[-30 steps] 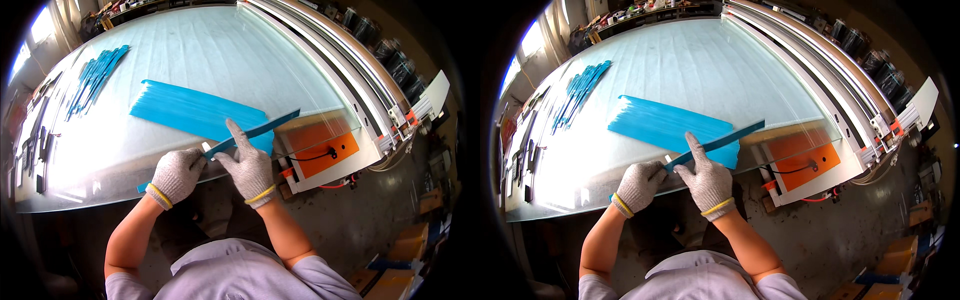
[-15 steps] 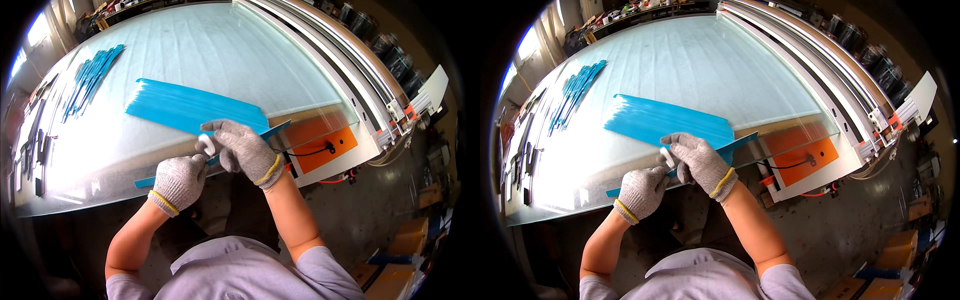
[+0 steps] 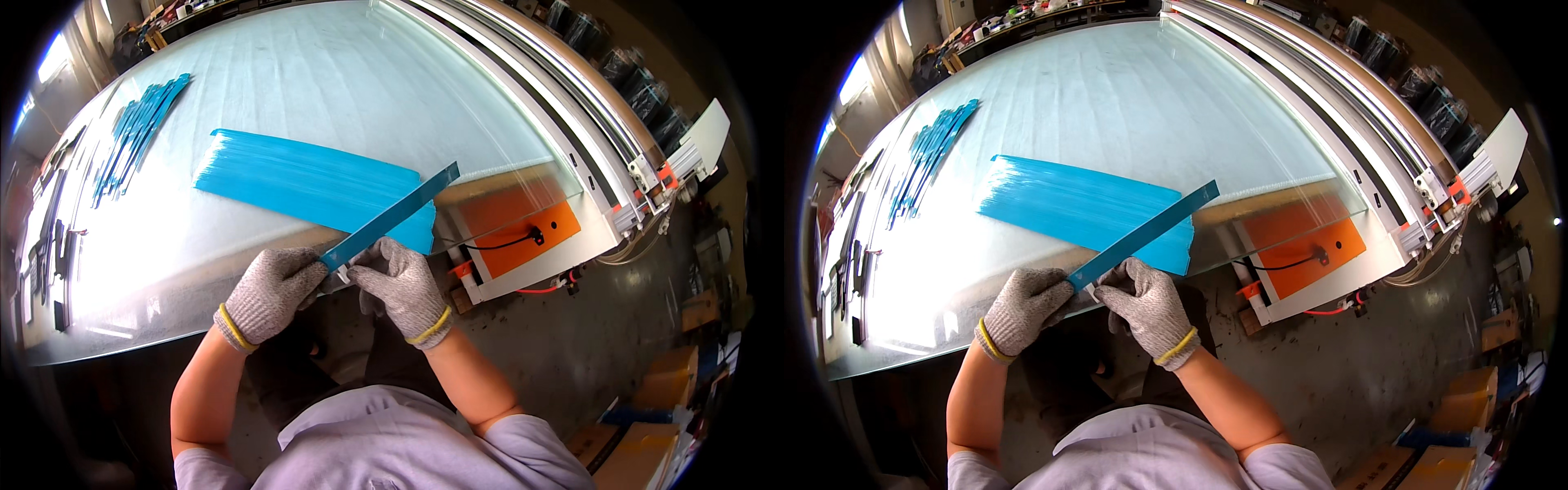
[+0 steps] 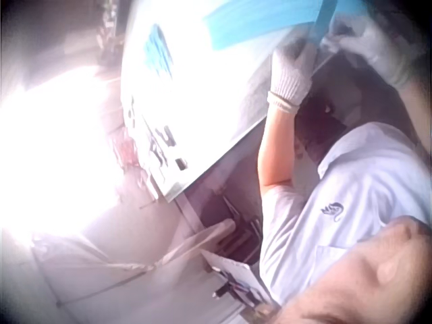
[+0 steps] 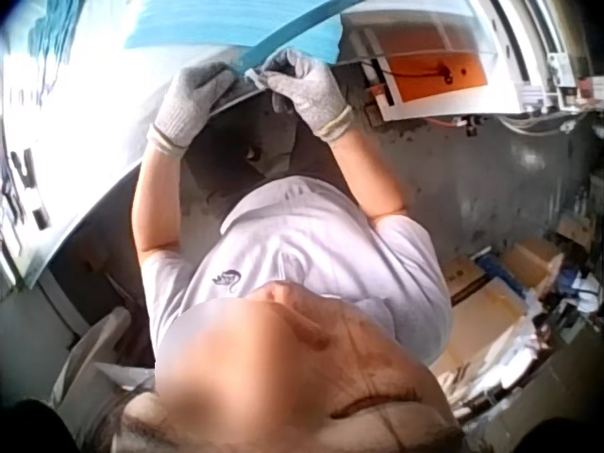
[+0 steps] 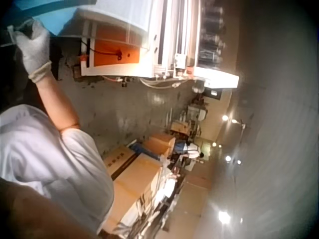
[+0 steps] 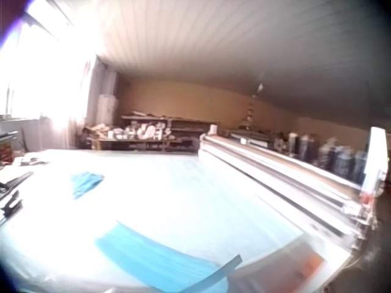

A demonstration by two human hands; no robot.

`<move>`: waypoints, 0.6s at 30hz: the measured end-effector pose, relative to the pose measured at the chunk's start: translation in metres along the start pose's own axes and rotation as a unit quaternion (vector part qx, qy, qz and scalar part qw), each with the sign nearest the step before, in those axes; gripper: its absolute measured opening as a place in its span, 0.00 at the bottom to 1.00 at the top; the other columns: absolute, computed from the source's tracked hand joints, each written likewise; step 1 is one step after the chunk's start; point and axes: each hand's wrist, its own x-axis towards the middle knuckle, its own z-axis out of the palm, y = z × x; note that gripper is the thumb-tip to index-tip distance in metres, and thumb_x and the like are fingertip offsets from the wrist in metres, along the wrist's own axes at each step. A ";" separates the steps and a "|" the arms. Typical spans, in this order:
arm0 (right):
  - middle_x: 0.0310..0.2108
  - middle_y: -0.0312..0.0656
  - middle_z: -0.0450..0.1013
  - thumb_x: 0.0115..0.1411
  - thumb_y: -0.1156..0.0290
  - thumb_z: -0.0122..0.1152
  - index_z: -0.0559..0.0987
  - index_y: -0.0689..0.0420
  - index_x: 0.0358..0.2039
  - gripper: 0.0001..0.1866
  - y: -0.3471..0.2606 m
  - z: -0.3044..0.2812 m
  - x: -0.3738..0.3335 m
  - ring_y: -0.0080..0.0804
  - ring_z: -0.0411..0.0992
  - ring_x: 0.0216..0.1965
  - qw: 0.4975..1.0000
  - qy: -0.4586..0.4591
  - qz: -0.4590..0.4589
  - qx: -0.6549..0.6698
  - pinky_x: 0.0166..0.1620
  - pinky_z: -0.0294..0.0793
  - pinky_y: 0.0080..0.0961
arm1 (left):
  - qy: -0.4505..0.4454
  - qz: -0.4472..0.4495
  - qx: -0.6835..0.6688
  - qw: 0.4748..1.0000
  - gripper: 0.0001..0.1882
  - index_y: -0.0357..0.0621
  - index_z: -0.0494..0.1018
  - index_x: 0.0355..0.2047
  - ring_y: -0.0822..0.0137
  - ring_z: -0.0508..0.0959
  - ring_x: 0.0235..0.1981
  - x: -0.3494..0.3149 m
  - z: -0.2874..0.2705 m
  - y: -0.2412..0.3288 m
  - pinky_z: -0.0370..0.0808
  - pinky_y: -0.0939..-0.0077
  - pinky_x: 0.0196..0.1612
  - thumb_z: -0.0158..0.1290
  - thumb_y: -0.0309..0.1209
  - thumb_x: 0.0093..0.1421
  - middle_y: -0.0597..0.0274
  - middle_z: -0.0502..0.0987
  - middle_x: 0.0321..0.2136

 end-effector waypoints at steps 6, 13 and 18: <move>0.25 0.37 0.78 0.60 0.76 0.69 0.79 0.63 0.30 0.06 0.024 0.007 0.004 0.19 0.73 0.19 0.970 0.101 -0.156 -0.155 0.22 0.68 0.18 | 0.008 0.043 0.135 0.990 0.13 0.36 0.80 0.36 0.52 0.80 0.25 -0.001 0.004 -0.004 0.76 0.61 0.34 0.52 0.34 0.67 0.46 0.79 0.24; 0.31 0.40 0.79 0.61 0.84 0.63 0.80 0.63 0.36 0.04 0.010 -0.003 -0.025 0.15 0.71 0.23 0.950 0.182 -0.185 -0.171 0.25 0.71 0.14 | 0.053 0.145 0.312 0.937 0.11 0.43 0.79 0.30 0.44 0.80 0.30 -0.003 0.020 -0.017 0.76 0.54 0.34 0.52 0.33 0.66 0.48 0.79 0.26; 0.38 0.43 0.79 0.70 0.72 0.55 0.75 0.63 0.53 0.15 -0.008 -0.009 0.004 0.27 0.75 0.21 0.947 -0.016 -0.194 -0.254 0.28 0.75 0.24 | 0.065 0.171 0.363 0.914 0.09 0.43 0.79 0.30 0.43 0.80 0.29 -0.005 0.030 -0.016 0.76 0.53 0.33 0.54 0.33 0.64 0.47 0.79 0.25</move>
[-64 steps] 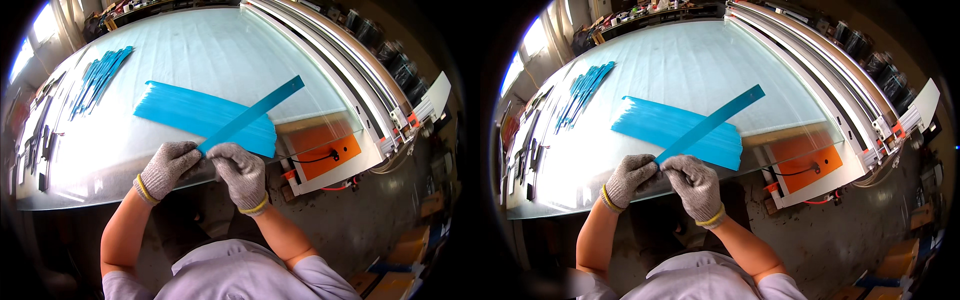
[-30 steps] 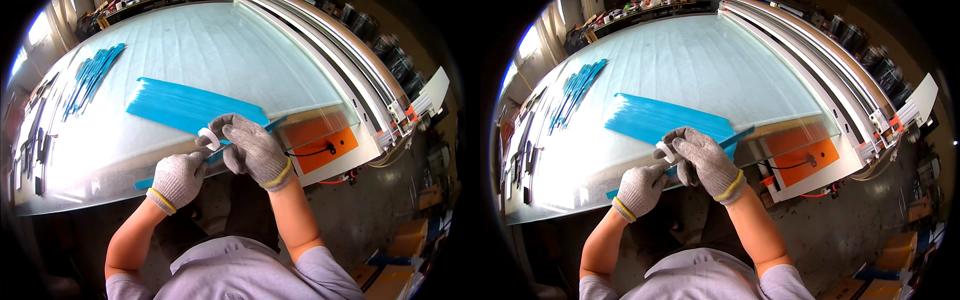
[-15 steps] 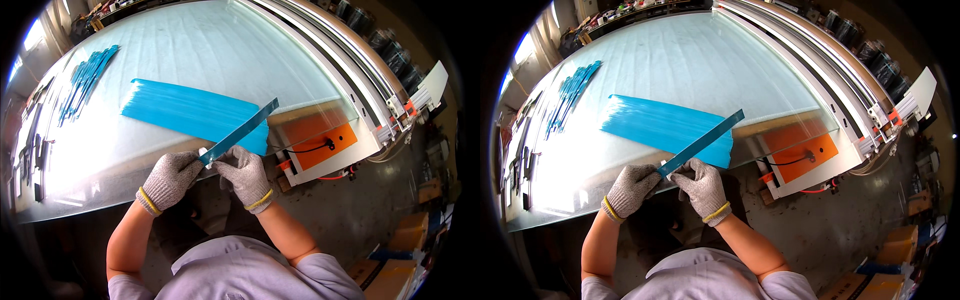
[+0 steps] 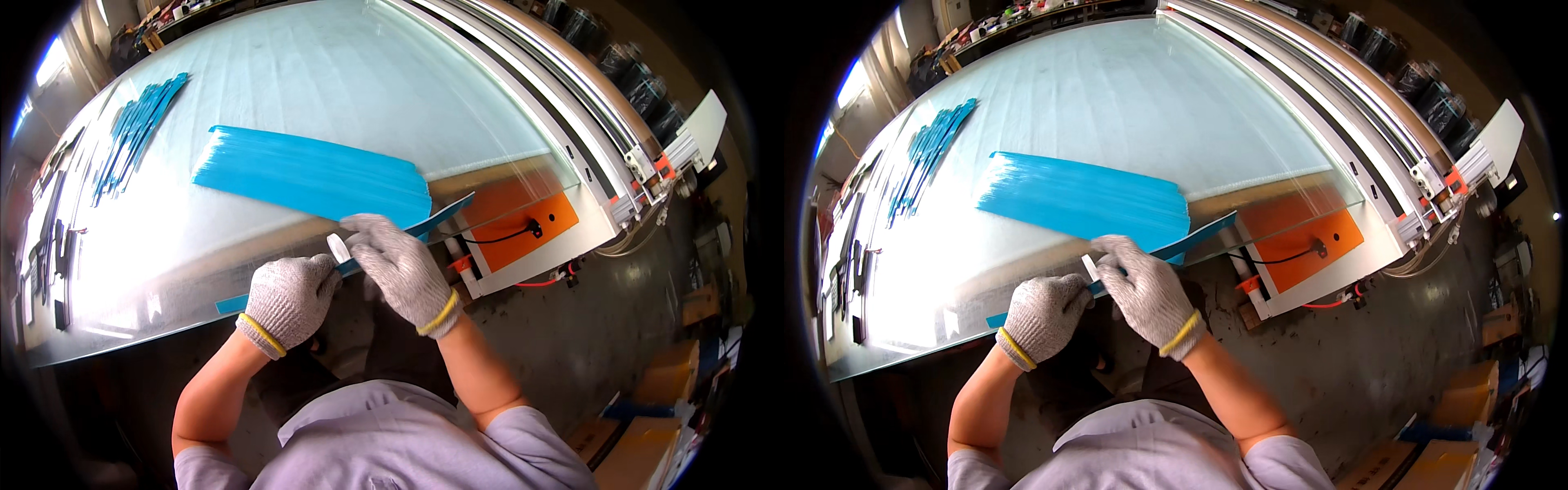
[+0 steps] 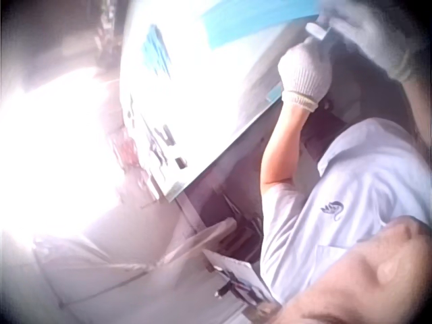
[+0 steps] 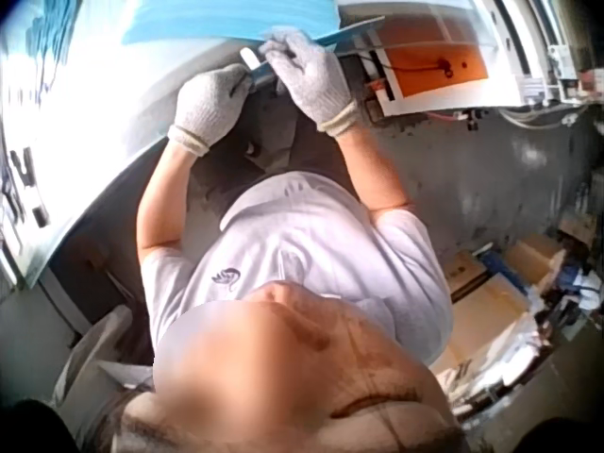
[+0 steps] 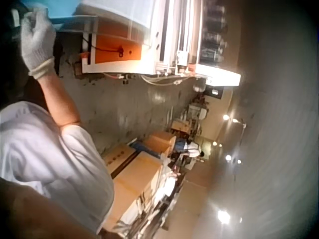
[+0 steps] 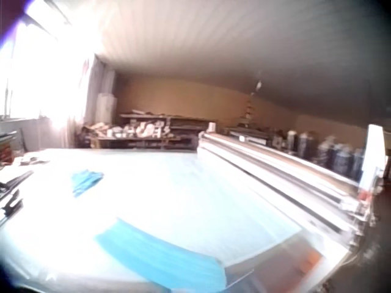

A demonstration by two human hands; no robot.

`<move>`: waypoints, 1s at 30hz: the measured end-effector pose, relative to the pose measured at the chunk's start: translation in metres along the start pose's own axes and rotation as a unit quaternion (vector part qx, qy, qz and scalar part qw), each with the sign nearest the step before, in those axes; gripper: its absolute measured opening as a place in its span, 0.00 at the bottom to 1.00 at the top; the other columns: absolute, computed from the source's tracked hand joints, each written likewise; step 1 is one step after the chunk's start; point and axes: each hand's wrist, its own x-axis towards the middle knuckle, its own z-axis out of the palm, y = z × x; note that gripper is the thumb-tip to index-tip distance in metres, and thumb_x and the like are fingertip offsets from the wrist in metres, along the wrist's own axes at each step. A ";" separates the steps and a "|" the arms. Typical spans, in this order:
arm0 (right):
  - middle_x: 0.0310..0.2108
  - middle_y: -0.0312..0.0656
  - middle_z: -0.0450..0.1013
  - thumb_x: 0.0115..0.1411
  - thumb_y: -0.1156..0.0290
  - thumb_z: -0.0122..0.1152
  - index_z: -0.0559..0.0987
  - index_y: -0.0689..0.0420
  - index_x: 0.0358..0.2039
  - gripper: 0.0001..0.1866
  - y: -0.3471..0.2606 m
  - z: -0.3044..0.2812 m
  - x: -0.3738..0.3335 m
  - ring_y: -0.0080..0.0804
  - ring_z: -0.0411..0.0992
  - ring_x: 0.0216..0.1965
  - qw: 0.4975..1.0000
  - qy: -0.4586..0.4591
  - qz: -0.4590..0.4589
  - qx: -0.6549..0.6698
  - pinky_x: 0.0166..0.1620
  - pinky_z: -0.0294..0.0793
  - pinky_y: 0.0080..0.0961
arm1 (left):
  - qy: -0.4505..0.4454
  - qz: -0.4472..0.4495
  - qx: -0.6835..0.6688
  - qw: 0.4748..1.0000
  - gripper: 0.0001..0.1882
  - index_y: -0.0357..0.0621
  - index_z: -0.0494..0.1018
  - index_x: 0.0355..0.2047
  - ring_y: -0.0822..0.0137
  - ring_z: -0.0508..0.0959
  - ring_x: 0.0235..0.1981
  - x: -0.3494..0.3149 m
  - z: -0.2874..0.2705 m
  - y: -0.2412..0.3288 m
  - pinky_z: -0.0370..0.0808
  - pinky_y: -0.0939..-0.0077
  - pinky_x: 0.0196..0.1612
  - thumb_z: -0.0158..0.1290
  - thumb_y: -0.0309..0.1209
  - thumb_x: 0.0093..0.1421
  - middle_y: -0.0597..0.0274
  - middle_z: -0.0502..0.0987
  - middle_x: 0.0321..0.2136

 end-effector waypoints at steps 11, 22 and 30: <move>0.43 0.41 0.75 0.73 0.73 0.47 0.69 0.61 0.52 0.10 -0.038 -0.010 -0.015 0.26 0.78 0.38 0.932 -0.112 0.096 0.330 0.41 0.79 0.21 | 0.044 -0.073 -0.213 0.973 0.09 0.37 0.78 0.35 0.42 0.80 0.29 -0.016 -0.012 -0.004 0.75 0.57 0.30 0.52 0.30 0.65 0.41 0.78 0.25; 0.34 0.34 0.75 0.61 0.81 0.67 0.82 0.63 0.43 0.09 -0.015 0.015 -0.047 0.15 0.72 0.33 0.980 0.051 0.109 0.160 0.35 0.73 0.16 | 0.088 -0.042 -0.285 0.954 0.08 0.37 0.76 0.41 0.42 0.81 0.30 -0.037 0.010 0.020 0.77 0.57 0.33 0.56 0.26 0.63 0.44 0.79 0.27; 0.28 0.48 0.74 0.55 0.78 0.66 0.80 0.61 0.36 0.08 -0.001 0.036 -0.050 0.45 0.74 0.28 0.994 0.092 -0.004 -0.050 0.33 0.75 0.33 | 0.179 -0.108 -0.296 0.932 0.08 0.37 0.74 0.35 0.50 0.83 0.28 -0.029 0.027 0.026 0.78 0.67 0.32 0.62 0.27 0.60 0.48 0.81 0.27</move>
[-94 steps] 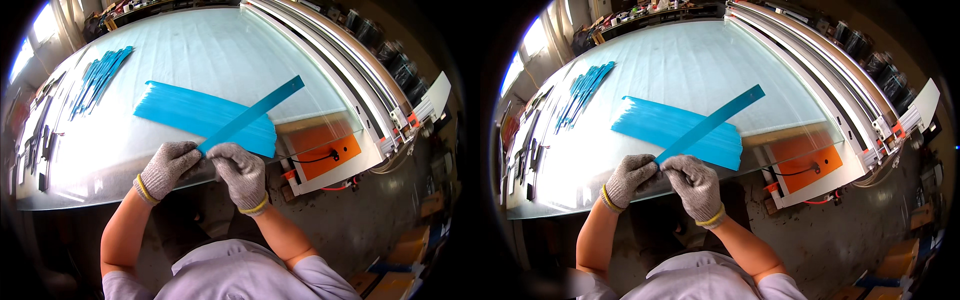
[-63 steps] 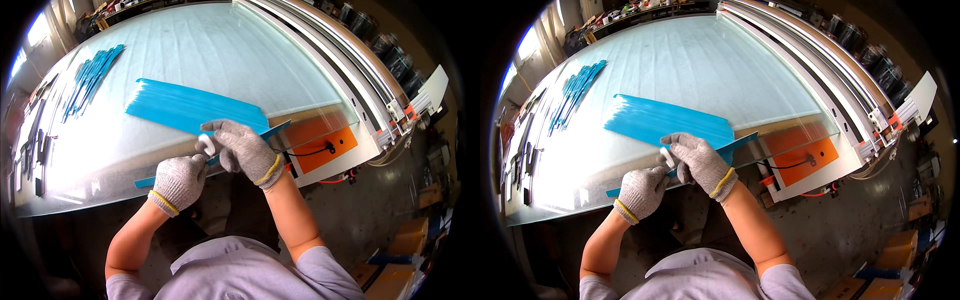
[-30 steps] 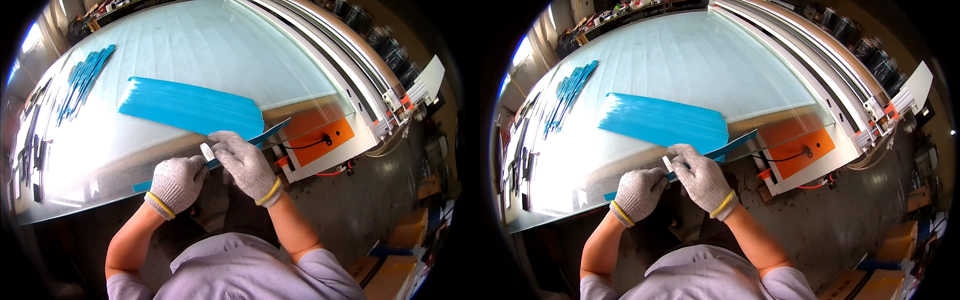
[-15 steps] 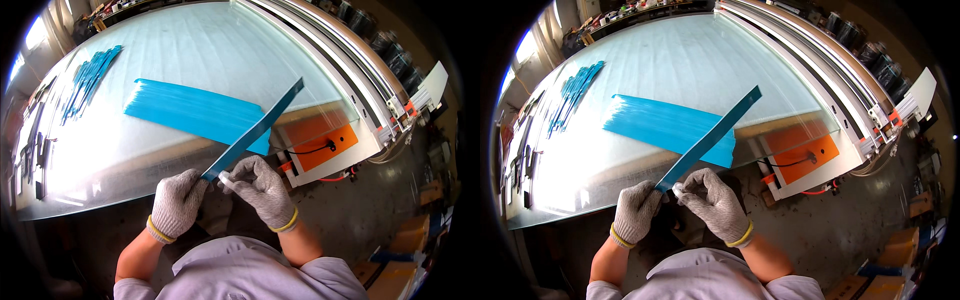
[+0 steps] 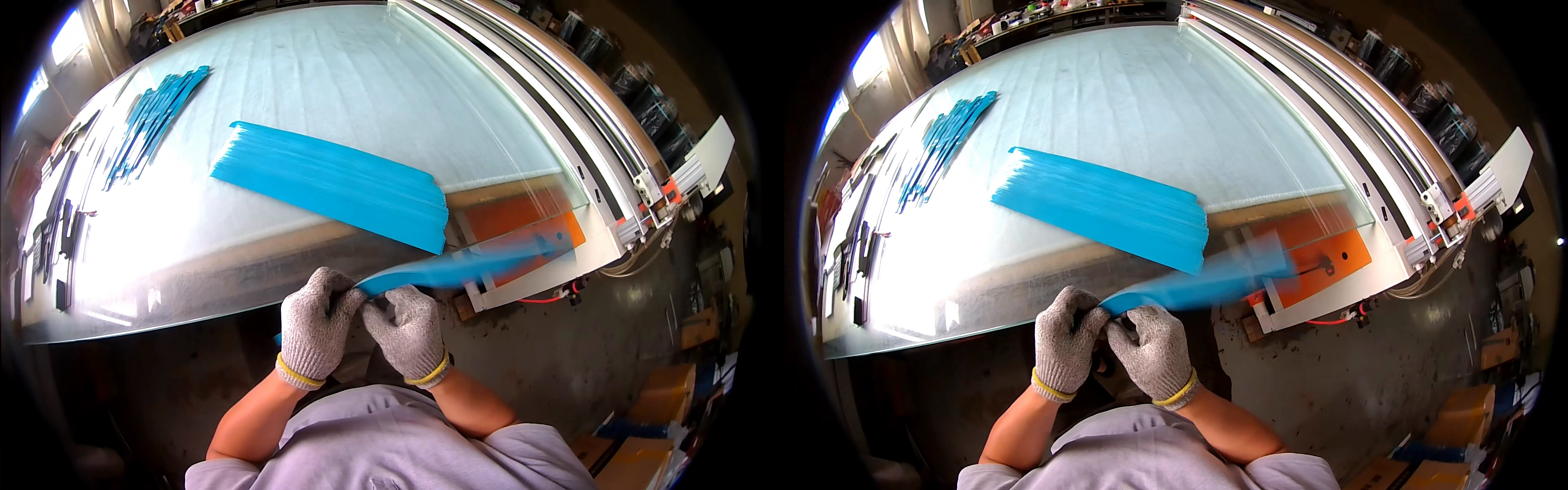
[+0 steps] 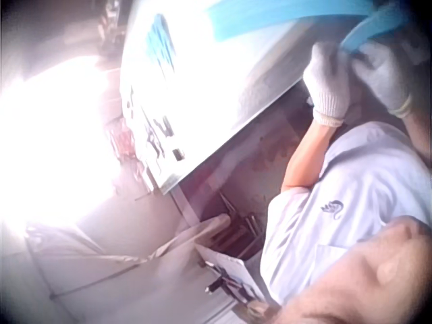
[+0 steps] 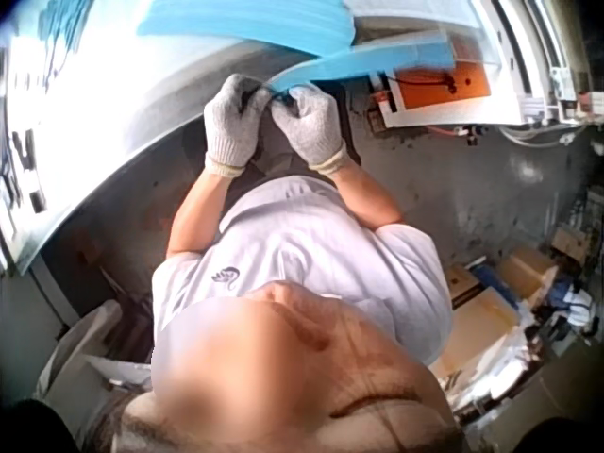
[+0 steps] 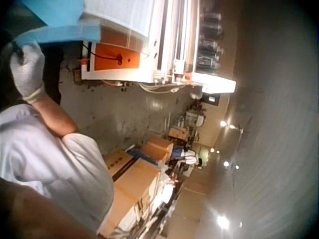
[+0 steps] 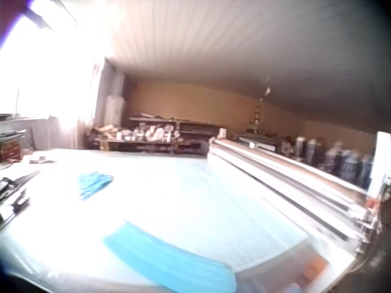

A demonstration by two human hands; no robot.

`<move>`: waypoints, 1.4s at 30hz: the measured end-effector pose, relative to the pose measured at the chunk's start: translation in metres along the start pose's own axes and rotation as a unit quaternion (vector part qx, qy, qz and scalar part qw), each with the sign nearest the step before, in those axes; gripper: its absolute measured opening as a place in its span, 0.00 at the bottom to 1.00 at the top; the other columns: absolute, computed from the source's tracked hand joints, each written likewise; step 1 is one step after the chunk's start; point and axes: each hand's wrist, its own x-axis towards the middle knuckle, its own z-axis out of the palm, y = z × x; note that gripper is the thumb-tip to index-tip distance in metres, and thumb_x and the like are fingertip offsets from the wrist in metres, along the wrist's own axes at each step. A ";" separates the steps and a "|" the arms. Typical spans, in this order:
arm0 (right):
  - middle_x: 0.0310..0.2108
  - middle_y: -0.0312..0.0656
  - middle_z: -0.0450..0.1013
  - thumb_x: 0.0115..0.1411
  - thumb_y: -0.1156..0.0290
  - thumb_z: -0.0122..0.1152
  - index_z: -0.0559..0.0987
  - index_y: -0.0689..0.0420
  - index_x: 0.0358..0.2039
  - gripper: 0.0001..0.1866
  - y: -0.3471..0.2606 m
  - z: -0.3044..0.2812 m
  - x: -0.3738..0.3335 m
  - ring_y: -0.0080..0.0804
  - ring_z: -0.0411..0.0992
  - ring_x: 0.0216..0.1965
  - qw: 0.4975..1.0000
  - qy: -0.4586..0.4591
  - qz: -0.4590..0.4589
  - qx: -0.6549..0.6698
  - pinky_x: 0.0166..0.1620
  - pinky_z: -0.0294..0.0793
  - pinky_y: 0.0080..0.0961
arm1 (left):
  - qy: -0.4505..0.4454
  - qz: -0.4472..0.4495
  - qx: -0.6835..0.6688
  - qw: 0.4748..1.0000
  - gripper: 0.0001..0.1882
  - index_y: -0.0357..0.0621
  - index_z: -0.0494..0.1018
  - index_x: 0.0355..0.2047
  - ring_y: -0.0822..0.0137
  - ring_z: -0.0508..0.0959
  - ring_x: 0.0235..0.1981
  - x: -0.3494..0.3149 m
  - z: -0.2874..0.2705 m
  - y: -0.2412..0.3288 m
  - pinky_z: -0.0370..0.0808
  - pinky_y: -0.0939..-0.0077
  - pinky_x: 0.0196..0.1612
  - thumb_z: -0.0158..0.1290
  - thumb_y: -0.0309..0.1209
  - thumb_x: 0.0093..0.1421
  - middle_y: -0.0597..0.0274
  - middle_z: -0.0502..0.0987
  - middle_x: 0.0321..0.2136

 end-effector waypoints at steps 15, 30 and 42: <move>0.31 0.37 0.75 0.64 0.82 0.60 0.77 0.64 0.40 0.05 0.027 -0.108 0.037 0.24 0.69 0.25 0.924 0.321 -0.077 -0.193 0.33 0.72 0.21 | 0.120 0.119 0.139 0.976 0.07 0.40 0.72 0.32 0.61 0.74 0.18 -0.004 -0.033 -0.006 0.71 0.69 0.27 0.58 0.17 0.59 0.57 0.74 0.20; 0.40 0.44 0.78 0.62 0.62 0.67 0.81 0.59 0.42 0.15 0.027 -0.104 0.081 0.47 0.75 0.46 0.916 0.071 -0.264 -0.295 0.51 0.72 0.41 | 0.159 0.232 0.411 0.867 0.09 0.44 0.76 0.35 0.55 0.79 0.35 -0.014 -0.043 -0.042 0.73 0.59 0.42 0.62 0.23 0.53 0.58 0.79 0.34; 0.34 0.40 0.77 0.52 0.75 0.69 0.82 0.59 0.37 0.10 -0.006 -0.054 0.058 0.42 0.75 0.38 0.876 0.015 -0.349 -0.332 0.50 0.71 0.42 | 0.107 0.112 0.354 0.922 0.06 0.43 0.79 0.34 0.60 0.80 0.27 -0.051 -0.141 -0.040 0.74 0.68 0.34 0.61 0.24 0.55 0.56 0.79 0.26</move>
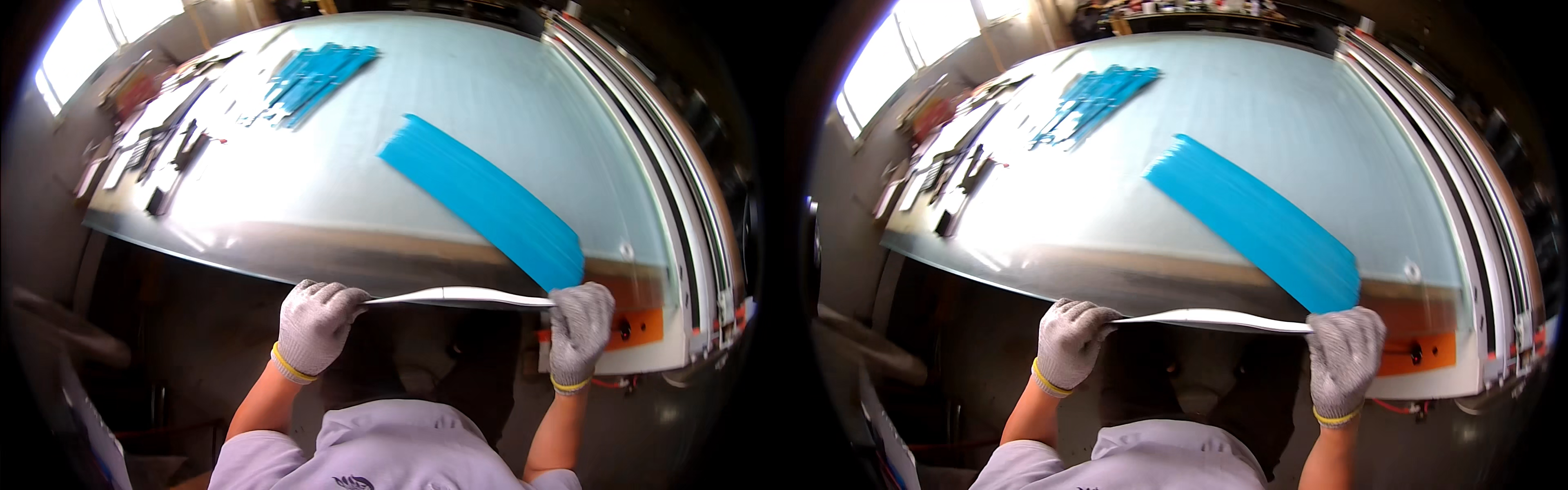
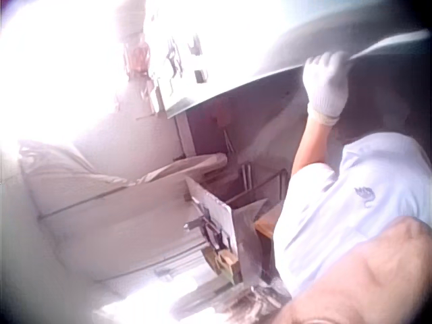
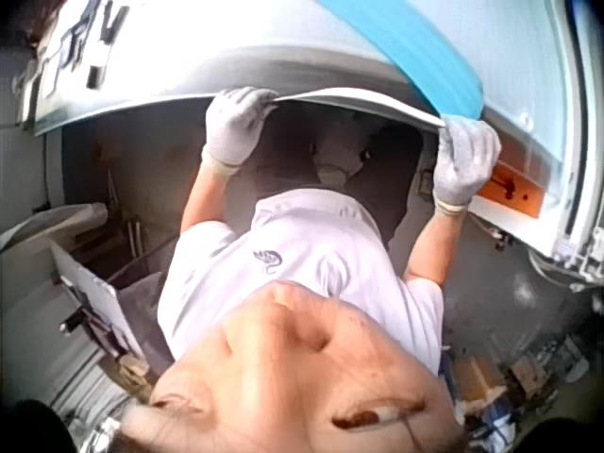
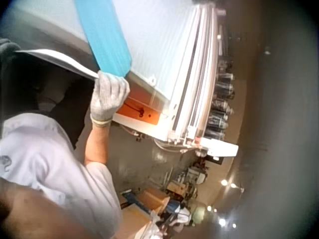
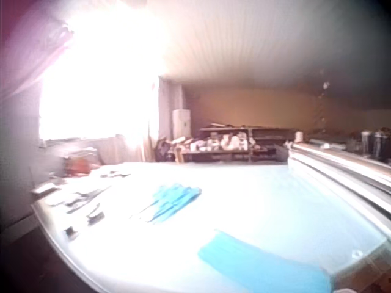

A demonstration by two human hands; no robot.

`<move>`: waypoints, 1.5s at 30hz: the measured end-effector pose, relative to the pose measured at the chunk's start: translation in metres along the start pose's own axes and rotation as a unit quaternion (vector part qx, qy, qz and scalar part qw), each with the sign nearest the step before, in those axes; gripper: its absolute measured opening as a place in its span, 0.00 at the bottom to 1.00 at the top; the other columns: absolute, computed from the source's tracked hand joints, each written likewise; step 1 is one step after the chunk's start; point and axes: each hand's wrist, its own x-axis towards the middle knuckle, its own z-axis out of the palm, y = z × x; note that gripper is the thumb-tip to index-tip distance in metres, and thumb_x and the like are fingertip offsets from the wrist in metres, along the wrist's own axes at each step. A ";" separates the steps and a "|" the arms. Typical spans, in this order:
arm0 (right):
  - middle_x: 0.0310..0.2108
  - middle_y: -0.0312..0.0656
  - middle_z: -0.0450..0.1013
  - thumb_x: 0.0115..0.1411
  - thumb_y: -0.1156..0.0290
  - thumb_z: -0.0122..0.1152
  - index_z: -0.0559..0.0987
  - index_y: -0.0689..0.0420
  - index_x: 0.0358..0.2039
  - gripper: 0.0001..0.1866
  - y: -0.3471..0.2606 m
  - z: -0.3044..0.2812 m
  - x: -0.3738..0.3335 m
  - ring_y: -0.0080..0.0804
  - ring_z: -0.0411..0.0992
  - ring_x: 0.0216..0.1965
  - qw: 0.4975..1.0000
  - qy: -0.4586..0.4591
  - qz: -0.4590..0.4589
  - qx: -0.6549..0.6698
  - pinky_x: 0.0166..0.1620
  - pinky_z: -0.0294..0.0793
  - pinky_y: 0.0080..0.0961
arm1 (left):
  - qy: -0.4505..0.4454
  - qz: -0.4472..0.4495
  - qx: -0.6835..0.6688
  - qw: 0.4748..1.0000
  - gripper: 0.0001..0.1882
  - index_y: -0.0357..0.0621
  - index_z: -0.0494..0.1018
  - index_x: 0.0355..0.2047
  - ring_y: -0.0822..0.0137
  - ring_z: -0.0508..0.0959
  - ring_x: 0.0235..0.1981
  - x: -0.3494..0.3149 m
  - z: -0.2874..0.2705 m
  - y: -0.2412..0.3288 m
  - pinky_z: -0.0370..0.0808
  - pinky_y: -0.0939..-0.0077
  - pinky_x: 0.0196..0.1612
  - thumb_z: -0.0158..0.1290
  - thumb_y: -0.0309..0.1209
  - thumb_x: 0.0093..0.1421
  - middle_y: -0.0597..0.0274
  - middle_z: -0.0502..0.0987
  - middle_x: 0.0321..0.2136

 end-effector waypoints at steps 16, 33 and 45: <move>0.26 0.43 0.72 0.56 0.77 0.67 0.82 0.58 0.40 0.09 -0.054 0.114 0.030 0.43 0.71 0.29 0.986 -0.022 0.126 0.107 0.35 0.70 0.38 | 0.231 -0.501 0.005 0.834 0.14 0.39 0.84 0.38 0.74 0.69 0.17 -0.085 -0.243 -0.472 0.63 0.78 0.21 0.57 0.38 0.65 0.68 0.72 0.17; 0.28 0.43 0.75 0.57 0.73 0.67 0.80 0.57 0.37 0.07 -0.065 0.115 0.041 0.44 0.75 0.33 0.991 -0.036 0.125 -0.008 0.38 0.71 0.40 | 0.199 -0.315 0.357 0.857 0.17 0.38 0.77 0.55 0.51 0.80 0.53 0.048 -0.210 -0.453 0.75 0.64 0.55 0.51 0.31 0.69 0.48 0.80 0.52; 0.50 0.44 0.75 0.60 0.73 0.63 0.80 0.54 0.50 0.16 -0.012 0.074 0.020 0.45 0.74 0.49 0.996 0.034 0.070 0.050 0.53 0.71 0.41 | 0.011 -0.017 -0.128 0.992 0.22 0.39 0.79 0.47 0.46 0.76 0.55 0.054 0.045 -0.004 0.71 0.54 0.60 0.55 0.18 0.49 0.49 0.78 0.49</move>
